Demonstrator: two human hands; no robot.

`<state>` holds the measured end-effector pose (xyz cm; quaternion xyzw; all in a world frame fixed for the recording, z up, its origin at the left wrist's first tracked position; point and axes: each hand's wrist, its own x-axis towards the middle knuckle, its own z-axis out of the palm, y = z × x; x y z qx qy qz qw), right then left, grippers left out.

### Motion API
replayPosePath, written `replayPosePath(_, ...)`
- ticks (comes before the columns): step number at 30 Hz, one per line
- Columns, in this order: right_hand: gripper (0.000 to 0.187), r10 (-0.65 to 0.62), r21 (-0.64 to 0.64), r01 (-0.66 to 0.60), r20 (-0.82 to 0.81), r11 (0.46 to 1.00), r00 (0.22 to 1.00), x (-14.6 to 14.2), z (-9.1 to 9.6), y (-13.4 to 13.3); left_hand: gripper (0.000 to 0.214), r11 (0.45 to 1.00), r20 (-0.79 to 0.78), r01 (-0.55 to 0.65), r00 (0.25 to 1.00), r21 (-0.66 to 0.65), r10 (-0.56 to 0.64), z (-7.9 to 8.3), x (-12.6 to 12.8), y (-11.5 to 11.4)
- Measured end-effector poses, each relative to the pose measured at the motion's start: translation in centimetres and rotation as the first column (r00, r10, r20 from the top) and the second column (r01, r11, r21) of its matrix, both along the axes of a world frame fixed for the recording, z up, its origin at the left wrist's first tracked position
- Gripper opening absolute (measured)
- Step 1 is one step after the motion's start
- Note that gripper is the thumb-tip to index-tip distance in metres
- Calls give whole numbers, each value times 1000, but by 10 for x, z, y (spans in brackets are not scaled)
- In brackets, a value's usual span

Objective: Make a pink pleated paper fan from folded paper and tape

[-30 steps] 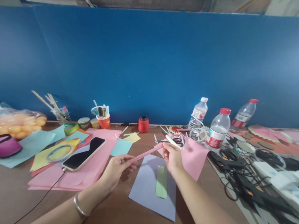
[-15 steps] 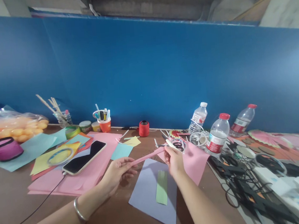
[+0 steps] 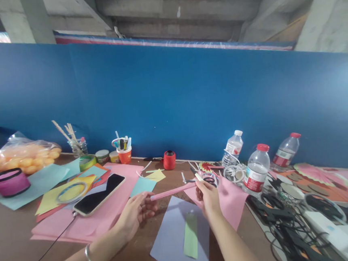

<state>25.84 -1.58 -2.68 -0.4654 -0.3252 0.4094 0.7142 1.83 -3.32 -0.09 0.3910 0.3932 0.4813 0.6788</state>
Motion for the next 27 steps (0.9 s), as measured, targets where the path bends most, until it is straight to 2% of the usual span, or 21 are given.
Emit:
replayPosePath(5, 28, -20, -8, 21, 60, 1000, 998, -1, -1, 0, 33, 997, -138, 53, 989, 52, -46, 6, 1, -2)
replayPosePath(10, 31, -43, -25, 47, 163, 999, 986, -4, 5, -4, 45, 994, -251, 110, 963, 28, -100, 5, -1, 0)
replayPosePath(14, 33, -25, -46, 38, 253, 998, 967, -7, 11, -10, 45, 997, -323, 82, 943, 4, -76, 2, -2, 3)
replayPosePath(22, 21, 13, -44, 2, 323, 999, 946, -10, 11, -12, 24, 1000, -297, 28, 954, -13, -30, -1, 1, 4)
replayPosePath(27, 26, 91, -66, -73, 346, 995, 934, -10, 4, -8, 23, 999, -297, 32, 954, -14, -35, -5, -2, 7)
